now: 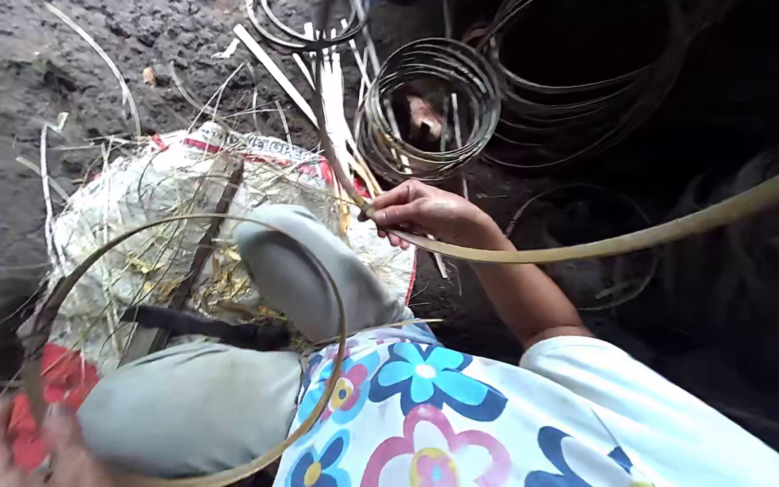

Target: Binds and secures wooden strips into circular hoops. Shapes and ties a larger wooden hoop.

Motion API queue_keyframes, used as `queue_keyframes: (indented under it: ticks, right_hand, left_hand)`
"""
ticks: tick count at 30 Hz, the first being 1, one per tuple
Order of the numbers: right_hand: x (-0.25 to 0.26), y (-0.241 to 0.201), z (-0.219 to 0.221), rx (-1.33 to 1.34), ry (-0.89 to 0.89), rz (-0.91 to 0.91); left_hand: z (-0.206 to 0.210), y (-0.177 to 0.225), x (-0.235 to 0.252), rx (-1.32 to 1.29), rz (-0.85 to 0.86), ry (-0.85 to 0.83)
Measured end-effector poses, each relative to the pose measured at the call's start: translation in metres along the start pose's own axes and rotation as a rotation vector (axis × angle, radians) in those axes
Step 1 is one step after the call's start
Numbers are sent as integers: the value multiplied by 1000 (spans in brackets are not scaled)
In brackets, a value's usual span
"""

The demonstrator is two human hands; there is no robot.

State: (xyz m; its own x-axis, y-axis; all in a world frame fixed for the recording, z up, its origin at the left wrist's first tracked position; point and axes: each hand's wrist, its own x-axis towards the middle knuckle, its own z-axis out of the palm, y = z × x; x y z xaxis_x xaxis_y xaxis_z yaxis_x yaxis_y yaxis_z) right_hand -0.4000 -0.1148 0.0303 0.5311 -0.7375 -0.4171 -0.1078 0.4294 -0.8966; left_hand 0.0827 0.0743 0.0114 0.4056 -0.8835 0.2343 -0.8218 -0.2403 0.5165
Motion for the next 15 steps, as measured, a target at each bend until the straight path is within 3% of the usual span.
queue_keyframes:
  ticks: [2,6,8,11,15]
  right_hand:
    - [-1,-22,29,-102,-212,83]
    - [1,-54,80,-297,-558,228]
    - [6,-57,97,-303,-685,241]
    - [13,-51,103,-147,-800,207]
    - [15,-44,96,-32,-891,53]
  left_hand:
    - [9,20,13,-313,84,-44]
    - [27,131,24,-1004,101,-236]
    - [35,165,22,-1292,55,-254]
    - [42,176,15,-1786,47,-81]
    - [34,167,15,-1986,99,84]
